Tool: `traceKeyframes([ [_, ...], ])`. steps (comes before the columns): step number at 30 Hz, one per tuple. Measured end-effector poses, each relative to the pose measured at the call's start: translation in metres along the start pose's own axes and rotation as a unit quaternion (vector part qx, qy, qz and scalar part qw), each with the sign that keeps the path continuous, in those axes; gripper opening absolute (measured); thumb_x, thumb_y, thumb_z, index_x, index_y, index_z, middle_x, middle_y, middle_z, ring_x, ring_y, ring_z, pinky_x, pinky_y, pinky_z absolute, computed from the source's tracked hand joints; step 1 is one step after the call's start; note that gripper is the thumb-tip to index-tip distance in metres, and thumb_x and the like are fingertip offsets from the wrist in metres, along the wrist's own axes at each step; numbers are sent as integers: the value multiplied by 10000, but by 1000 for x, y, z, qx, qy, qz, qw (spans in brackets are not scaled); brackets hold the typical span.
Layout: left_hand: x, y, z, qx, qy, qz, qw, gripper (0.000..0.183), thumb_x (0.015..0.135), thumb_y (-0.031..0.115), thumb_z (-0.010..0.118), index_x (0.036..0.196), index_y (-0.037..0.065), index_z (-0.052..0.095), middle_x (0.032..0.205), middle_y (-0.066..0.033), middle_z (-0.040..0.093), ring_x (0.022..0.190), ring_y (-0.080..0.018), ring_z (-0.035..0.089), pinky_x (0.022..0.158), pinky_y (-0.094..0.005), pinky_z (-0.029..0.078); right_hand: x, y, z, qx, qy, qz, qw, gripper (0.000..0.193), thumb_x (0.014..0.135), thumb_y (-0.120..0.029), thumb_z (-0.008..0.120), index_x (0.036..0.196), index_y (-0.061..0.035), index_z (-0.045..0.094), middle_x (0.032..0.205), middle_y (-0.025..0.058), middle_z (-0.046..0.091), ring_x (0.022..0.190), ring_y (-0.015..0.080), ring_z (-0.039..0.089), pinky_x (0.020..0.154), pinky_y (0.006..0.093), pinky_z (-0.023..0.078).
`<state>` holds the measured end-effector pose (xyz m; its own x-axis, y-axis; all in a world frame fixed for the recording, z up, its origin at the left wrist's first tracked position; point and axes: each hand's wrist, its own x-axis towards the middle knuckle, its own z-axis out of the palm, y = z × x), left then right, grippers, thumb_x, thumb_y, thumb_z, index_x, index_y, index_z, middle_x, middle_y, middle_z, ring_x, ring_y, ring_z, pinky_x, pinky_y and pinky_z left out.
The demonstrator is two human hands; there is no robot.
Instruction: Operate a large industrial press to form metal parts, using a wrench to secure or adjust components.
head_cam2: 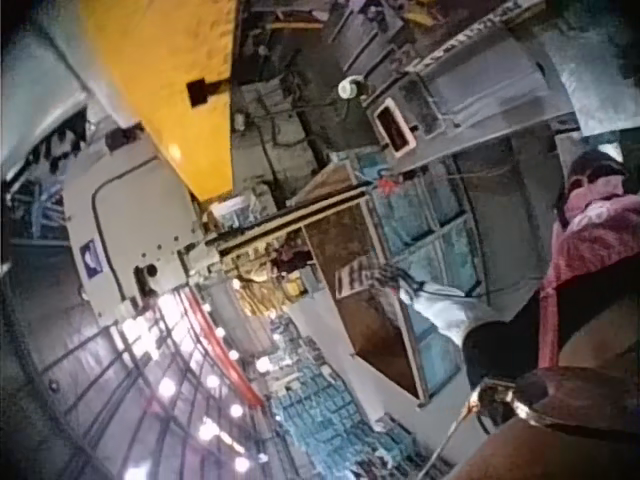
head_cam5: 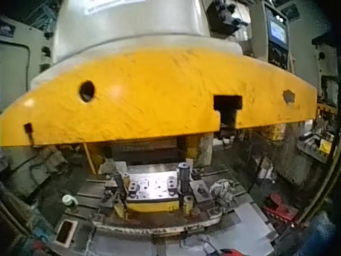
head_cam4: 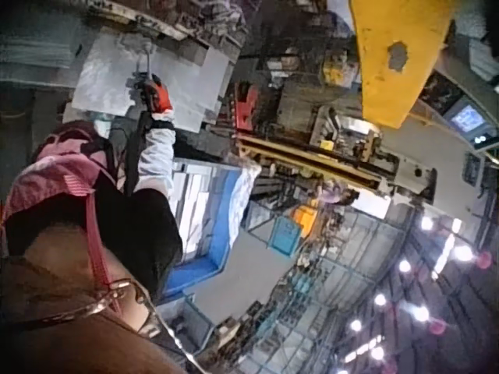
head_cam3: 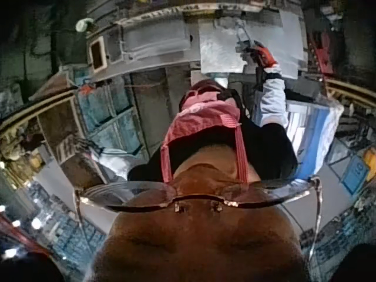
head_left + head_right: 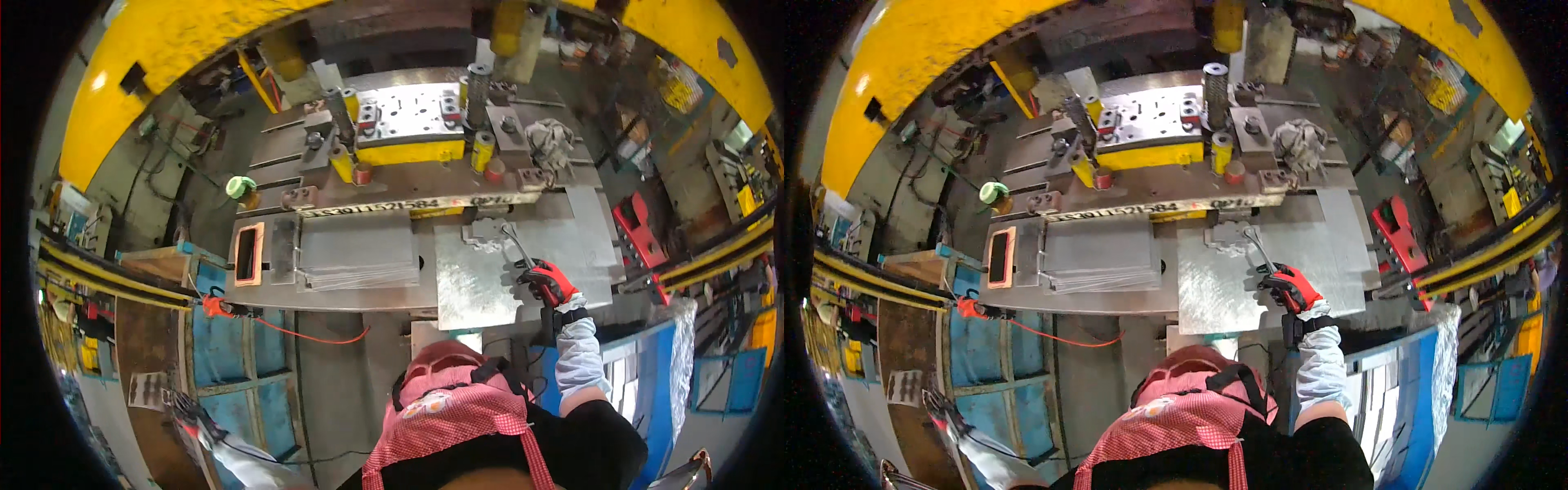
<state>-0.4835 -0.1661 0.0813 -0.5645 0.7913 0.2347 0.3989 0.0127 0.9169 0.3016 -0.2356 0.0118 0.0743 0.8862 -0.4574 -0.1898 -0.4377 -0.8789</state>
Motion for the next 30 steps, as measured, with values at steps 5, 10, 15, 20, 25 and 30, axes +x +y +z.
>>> traceKeyframes([
  [5, 10, -43, 5, -329, -22, -83, 940, 320, 875, 253, 474, 1116, 57, 552, 1071, -83, 582, 998, -206, 529, 903, -347, 409, 20, 13, 2, 0, 36, 23, 999, 282, 811, -203, 599, 1052, -57, 588, 787, 21, 627, 505, 82, 488, 443, 229, 386],
  [10, -114, 0, 138, -176, -258, -75, 947, 364, 894, 230, 436, 1191, 33, 512, 1153, -94, 565, 1040, -204, 547, 900, -319, 435, 7, -16, 54, -8, 15, -54, 998, 279, 795, -151, 606, 1048, -49, 553, 696, -7, 538, 507, 78, 475, 449, 238, 398],
  [15, -196, -10, 238, -223, -452, -255, 825, 382, 892, 219, 511, 1199, -8, 506, 1083, -91, 605, 964, -188, 586, 861, -296, 454, 62, -48, 107, -175, -160, -134, 962, 357, 776, -122, 617, 1119, -62, 540, 672, -23, 506, 534, 60, 465, 476, 222, 400],
  [20, -227, 40, 297, -242, -551, -260, 755, 394, 925, 235, 458, 1256, 21, 457, 1117, -135, 585, 1012, -223, 575, 892, -341, 445, 141, -54, 111, -206, -168, -125, 956, 192, 782, -173, 628, 908, -49, 553, 665, -15, 515, 536, 68, 469, 471, 232, 397],
  [25, -222, 72, 303, -277, -579, -220, 735, 482, 928, 340, 427, 1304, 41, 397, 1189, -139, 536, 1067, -233, 542, 926, -360, 423, 116, -79, 129, -185, -174, -128, 959, 237, 771, -185, 641, 921, -11, 580, 685, 2, 537, 568, 78, 490, 495, 256, 406],
  [30, -206, 88, 361, -584, -411, -378, 590, 478, 912, 439, 414, 1204, 63, 454, 1127, -117, 559, 1017, -230, 561, 956, -408, 405, 72, -94, 144, -183, -136, -151, 962, 370, 733, -108, 684, 1065, -32, 540, 674, -23, 534, 525, 50, 471, 451, 214, 370],
])
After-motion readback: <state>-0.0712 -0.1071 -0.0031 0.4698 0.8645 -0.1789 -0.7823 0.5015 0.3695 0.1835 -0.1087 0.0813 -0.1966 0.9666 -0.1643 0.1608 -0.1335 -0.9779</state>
